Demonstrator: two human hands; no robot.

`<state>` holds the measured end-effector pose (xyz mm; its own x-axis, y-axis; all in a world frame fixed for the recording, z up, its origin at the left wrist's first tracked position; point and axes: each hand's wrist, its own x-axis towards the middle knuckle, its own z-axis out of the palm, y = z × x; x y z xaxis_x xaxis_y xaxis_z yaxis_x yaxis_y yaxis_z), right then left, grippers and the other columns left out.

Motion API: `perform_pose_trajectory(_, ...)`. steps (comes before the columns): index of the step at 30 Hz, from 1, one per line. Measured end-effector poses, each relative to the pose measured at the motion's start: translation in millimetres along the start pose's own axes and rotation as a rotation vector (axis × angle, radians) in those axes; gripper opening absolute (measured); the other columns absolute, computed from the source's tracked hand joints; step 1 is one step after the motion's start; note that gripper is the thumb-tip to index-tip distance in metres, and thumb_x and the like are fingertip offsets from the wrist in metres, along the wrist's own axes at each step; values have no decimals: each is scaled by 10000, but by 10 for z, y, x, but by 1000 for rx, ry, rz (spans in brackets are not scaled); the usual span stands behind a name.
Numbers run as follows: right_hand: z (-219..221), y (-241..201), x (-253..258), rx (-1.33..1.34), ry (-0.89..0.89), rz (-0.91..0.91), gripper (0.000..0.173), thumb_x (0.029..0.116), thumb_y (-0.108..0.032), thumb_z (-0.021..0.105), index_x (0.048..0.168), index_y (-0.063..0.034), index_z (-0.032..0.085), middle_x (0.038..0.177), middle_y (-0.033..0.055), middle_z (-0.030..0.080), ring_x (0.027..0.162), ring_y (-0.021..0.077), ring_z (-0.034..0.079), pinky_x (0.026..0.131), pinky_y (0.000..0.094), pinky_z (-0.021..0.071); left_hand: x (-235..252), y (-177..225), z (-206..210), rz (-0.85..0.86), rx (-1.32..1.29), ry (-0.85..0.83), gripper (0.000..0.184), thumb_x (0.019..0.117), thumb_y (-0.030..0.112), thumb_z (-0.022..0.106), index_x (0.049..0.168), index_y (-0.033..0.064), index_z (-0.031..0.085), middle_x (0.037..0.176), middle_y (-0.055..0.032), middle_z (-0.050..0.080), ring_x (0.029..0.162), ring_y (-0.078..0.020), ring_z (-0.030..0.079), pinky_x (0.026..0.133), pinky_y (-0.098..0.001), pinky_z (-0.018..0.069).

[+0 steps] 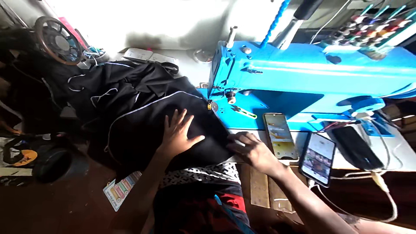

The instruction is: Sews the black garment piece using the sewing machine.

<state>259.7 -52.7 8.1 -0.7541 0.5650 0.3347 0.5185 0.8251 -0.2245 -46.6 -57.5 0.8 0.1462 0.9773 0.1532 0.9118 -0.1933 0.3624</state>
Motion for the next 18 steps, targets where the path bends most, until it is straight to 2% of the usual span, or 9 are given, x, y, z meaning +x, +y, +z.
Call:
perform_pose_trajectory(2,47,-6,-71,-2,15,-73,217,997,-69,548,1073,-86,751,1191,113,730,1179,322,667,973,463,551,-94,-37,11,-23,32,-45,972,834,859,477,1547,198,479,1657,-150,330,1555,-419,205,1185,-750,74)
perform_pose_trajectory(6,94,12,-199,15,30,-107,263,1035,-125,511,1157,-66,736,1219,108,732,1214,283,664,1061,410,512,-261,-85,-42,-93,95,-118,1039,819,910,390,1598,223,391,1692,-133,251,1573,-409,142,1171,-768,23)
perform_pose_trajectory(8,120,10,-235,7,43,-91,278,1041,-126,493,1171,-77,734,1236,98,728,1211,264,668,1085,423,492,-267,-143,-63,-109,113,-145,1056,811,924,370,1614,238,353,1702,-121,224,1580,-401,113,1175,-762,13)
perform_pose_trajectory(14,143,-12,-244,-29,51,-37,289,1045,-131,477,1186,-128,729,1257,51,726,1232,222,656,1118,535,420,-146,-293,-45,-63,153,-146,1075,790,953,333,1610,259,361,1707,-105,215,1585,-379,102,1178,-752,13)
perform_pose_trajectory(18,162,10,-211,-36,51,-22,293,1043,-130,473,1194,-137,723,1271,45,718,1238,221,648,1121,538,412,-110,-315,-65,-54,156,-163,1086,788,959,317,1613,254,353,1707,-112,215,1585,-384,101,1176,-755,18)
